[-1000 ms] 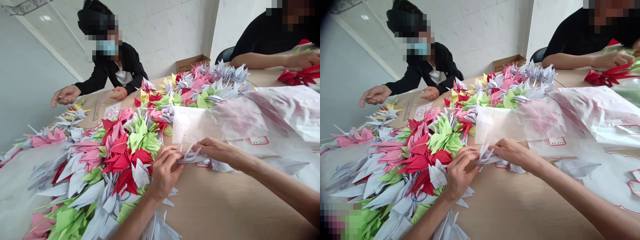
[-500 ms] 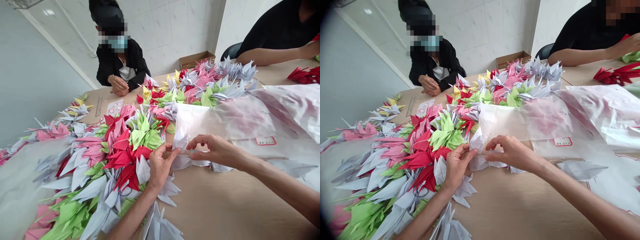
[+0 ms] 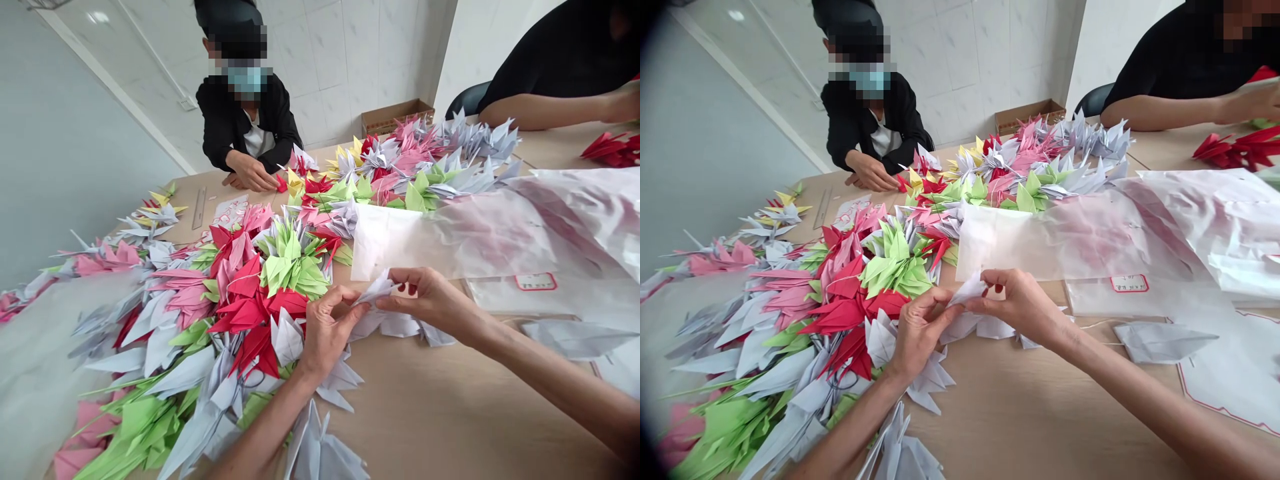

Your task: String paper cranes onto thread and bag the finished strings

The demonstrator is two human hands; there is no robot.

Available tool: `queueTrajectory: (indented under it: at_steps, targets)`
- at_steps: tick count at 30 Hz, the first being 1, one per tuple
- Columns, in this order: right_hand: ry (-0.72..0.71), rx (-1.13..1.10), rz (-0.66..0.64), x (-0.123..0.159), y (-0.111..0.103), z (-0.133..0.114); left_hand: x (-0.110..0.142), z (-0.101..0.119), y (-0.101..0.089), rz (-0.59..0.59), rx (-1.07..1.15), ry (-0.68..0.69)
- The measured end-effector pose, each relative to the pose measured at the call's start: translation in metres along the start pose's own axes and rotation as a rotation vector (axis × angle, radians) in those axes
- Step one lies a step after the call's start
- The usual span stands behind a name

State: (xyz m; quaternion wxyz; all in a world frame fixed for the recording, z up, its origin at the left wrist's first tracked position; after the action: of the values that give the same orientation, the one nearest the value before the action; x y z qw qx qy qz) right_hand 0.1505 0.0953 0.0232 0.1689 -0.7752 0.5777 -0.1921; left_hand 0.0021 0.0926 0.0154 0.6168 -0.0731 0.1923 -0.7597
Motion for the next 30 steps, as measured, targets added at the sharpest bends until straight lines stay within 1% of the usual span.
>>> queueTrajectory:
  at_steps: [4,7,10,14,17,18,20,23,25,27,30]
  targets:
    - [-0.105,0.017,0.072,0.0,-0.006,-0.006,0.001,0.011,0.0,0.022,-0.063,0.114]
    - [-0.129,0.05,0.109,0.002,-0.01,-0.009,0.004,0.019,0.001,0.031,-0.104,0.194]
    - [-0.134,0.064,0.093,0.002,-0.008,-0.009,0.006,0.025,0.001,0.045,-0.137,0.275]
    - [-0.121,0.1,0.049,0.003,0.0,-0.008,0.011,0.034,-0.001,0.102,-0.244,0.388]
    - [-0.123,0.126,0.064,0.004,0.002,-0.009,0.013,0.037,0.0,0.117,-0.306,0.434]
    - [-0.123,0.129,0.071,0.004,0.001,-0.009,0.013,0.037,0.0,0.117,-0.304,0.43]
    - [-0.125,0.125,0.085,0.003,-0.001,-0.01,0.011,0.032,0.002,0.08,-0.265,0.373]
    - [-0.133,0.14,0.101,0.002,-0.008,-0.01,0.007,0.02,0.009,-0.021,-0.186,0.224]
    - [-0.123,0.207,0.081,0.001,-0.013,-0.009,0.006,0.014,0.011,-0.046,-0.169,0.142]
    - [-0.099,0.304,0.015,0.0,-0.014,-0.005,0.004,0.01,0.007,-0.004,-0.171,0.089]
    - [-0.076,0.468,-0.131,0.003,-0.005,0.001,0.004,0.008,-0.001,0.093,-0.174,0.043]
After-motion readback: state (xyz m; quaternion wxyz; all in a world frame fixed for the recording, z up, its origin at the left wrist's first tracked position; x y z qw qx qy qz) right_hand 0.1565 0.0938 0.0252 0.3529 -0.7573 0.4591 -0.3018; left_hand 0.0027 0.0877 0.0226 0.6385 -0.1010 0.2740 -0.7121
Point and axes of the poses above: each hand's wrist, its own x-axis away from the middle knuckle, its own y-axis out of the palm, z = x × y, the point moved 8 cm from there along -x, towards the middle knuckle
